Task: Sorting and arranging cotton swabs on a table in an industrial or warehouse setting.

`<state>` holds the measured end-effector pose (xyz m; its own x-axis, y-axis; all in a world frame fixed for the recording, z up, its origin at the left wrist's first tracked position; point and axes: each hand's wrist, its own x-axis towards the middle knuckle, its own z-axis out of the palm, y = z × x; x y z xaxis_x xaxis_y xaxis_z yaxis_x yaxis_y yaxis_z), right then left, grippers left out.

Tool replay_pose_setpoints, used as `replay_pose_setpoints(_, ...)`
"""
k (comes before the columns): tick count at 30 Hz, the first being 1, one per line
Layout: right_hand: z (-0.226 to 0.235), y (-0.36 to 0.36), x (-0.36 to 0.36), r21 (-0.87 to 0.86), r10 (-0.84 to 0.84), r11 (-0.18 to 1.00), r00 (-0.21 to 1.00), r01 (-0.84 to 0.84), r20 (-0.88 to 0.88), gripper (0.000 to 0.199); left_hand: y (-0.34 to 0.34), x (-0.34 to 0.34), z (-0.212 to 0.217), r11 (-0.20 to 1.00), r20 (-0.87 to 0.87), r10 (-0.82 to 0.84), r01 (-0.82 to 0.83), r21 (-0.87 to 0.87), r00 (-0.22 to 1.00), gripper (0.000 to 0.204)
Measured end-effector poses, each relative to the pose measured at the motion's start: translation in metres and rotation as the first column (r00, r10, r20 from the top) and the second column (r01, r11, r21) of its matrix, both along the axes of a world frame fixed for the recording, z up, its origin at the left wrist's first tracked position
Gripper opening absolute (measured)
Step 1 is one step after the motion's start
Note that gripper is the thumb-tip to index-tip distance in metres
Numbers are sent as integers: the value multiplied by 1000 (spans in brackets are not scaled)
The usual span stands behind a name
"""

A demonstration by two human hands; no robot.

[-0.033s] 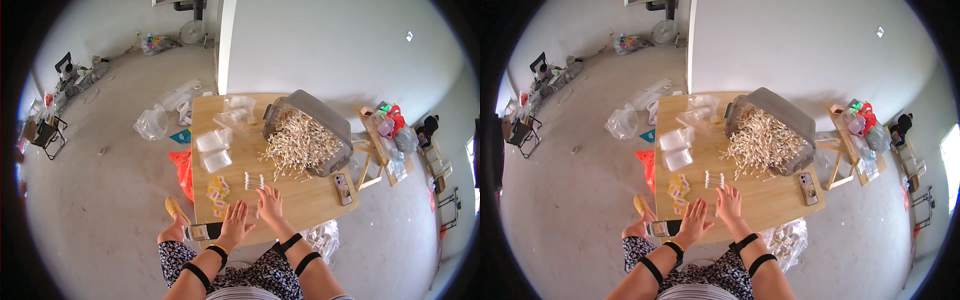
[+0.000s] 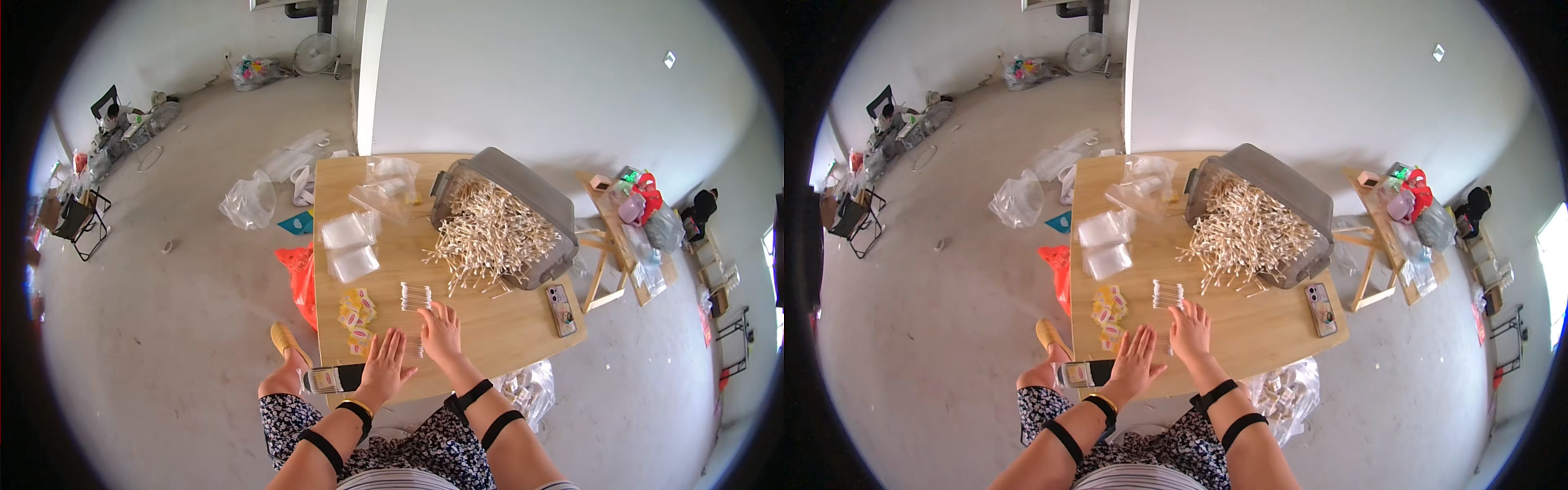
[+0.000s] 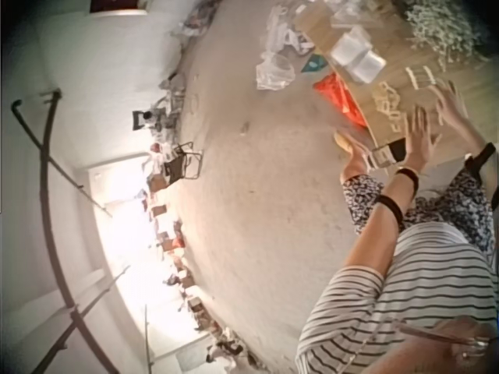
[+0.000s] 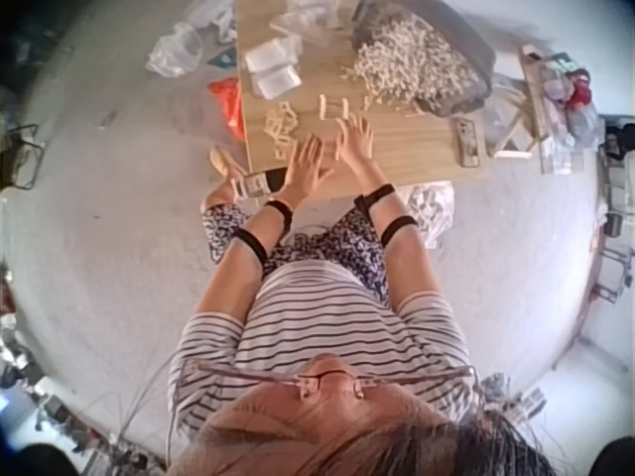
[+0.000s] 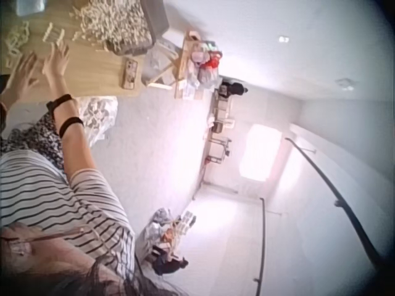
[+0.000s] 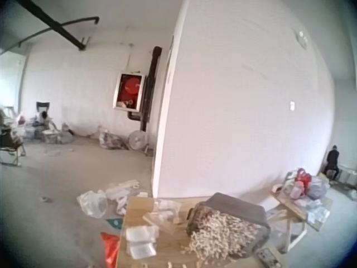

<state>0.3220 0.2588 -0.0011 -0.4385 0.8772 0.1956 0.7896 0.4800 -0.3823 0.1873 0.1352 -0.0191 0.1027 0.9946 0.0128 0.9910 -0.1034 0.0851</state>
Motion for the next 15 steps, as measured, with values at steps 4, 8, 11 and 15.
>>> replay_pose_setpoints(4, -3, 9, -13, 7, -1, 1000, 1000, 0, 21, 34, -3, -2, -4, 999, 8, -2, 1, 50, 1000, 88)
replay_pose_setpoints(8, -2, 8, -16, -6, 0, 1000, 1000, 0, 10, 29, -5, -3, -6, 997, 35, 2, -5, 78, 999, 88)
replay_pose_setpoints(11, -3, 0, -10, -11, 17, 1000, 1000, -16, 14, 28, -9, 1, 0, 997, 35, -1, -1, 74, 999, 88)
replay_pose_setpoints(15, -5, -21, -2, -16, 93, 995, 995, -94, -35, 29, -18, 4, 0, 997, 112, -2, -6, 73, 994, 88)
